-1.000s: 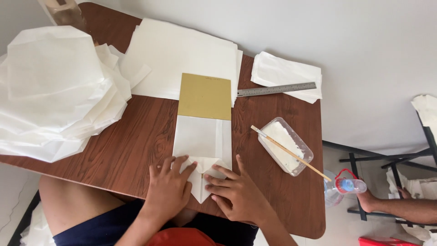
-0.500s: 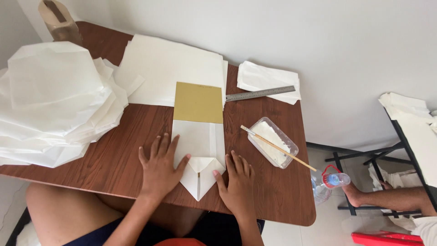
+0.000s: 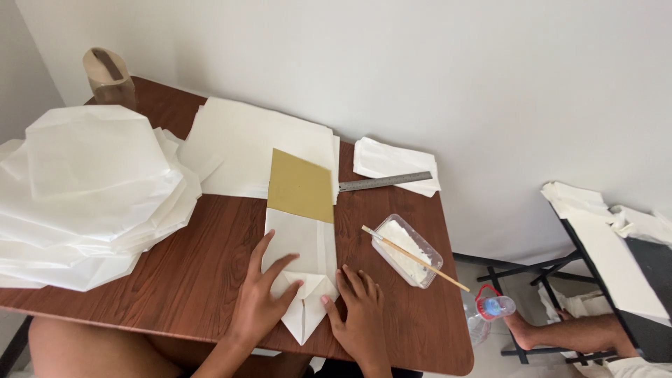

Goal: Manually folding and gluing paper sheets to create paper bags.

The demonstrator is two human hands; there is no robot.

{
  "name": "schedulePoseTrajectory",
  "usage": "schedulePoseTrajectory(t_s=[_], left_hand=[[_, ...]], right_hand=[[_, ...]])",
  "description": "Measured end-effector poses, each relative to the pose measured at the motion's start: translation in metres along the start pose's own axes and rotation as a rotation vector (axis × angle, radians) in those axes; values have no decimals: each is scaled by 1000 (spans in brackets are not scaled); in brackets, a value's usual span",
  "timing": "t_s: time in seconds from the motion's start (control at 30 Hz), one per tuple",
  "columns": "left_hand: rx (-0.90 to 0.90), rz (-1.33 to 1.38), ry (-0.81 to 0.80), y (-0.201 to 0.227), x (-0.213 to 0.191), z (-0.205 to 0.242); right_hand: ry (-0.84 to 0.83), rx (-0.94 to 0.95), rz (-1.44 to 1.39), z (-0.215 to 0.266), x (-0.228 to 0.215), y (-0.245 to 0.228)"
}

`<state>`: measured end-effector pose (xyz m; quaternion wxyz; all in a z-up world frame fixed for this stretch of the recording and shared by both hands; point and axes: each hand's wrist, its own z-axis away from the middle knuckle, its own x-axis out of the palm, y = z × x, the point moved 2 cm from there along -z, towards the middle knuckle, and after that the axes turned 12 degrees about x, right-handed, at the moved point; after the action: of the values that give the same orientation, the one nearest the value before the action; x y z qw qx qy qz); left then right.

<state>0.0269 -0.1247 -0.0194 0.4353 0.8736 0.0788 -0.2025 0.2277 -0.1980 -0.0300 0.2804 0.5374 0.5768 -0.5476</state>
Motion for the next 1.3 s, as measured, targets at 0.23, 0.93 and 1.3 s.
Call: schedulePoseTrajectory(t_s=[0.23, 0.93, 1.3], left_hand=[[307, -19, 186, 0, -8, -13], [375, -475, -417, -134, 20, -124], [359, -514, -667, -132, 24, -141]], right_hand=[[30, 62, -17, -1, -1, 5], [53, 1196, -708, -11, -92, 150], [159, 1141, -1476, -54, -62, 173]])
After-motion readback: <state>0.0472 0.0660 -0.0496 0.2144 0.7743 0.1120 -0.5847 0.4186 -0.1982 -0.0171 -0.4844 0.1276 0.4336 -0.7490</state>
